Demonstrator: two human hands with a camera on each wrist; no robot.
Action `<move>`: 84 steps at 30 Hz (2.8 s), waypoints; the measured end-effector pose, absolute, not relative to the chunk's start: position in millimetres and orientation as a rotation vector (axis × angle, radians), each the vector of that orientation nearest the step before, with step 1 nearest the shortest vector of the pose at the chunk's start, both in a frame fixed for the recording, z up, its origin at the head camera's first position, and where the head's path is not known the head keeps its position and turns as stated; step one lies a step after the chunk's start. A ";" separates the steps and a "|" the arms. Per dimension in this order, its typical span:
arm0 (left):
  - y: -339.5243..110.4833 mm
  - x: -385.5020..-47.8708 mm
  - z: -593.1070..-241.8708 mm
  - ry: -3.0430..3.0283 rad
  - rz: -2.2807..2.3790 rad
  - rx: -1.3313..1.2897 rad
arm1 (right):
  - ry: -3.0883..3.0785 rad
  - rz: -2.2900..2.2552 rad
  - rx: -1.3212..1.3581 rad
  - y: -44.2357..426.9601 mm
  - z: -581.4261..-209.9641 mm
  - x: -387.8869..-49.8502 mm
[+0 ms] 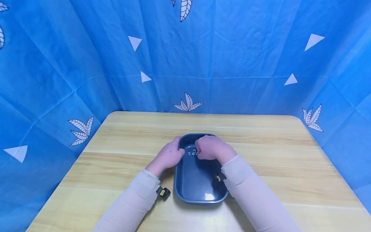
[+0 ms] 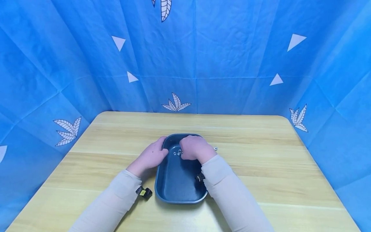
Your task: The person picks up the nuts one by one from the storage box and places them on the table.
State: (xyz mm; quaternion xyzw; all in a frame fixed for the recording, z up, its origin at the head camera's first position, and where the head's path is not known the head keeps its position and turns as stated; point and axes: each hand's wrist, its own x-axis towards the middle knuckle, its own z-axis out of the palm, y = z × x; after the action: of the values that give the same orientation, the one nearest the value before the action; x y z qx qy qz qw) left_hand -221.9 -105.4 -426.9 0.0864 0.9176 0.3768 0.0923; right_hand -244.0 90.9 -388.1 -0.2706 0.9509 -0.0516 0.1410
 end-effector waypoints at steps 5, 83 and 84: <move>-106.5 -222.5 -427.1 2.749 1.110 0.293 | 2.772 -0.186 -0.801 92.2 -383.5 -241.9; -105.2 -221.8 -430.3 2.733 1.113 0.260 | 2.748 -0.358 -0.553 220.9 -395.6 -256.6; -105.3 -221.7 -429.9 2.734 1.112 0.261 | 2.746 -0.355 -0.548 220.8 -396.6 -257.3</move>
State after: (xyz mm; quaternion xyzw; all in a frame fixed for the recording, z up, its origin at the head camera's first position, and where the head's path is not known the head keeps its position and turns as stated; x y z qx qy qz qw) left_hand -221.7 -105.3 -429.9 0.0876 0.9190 0.3738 0.0891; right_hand -257.3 220.8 -396.6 -0.1916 0.9605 -0.1242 0.1590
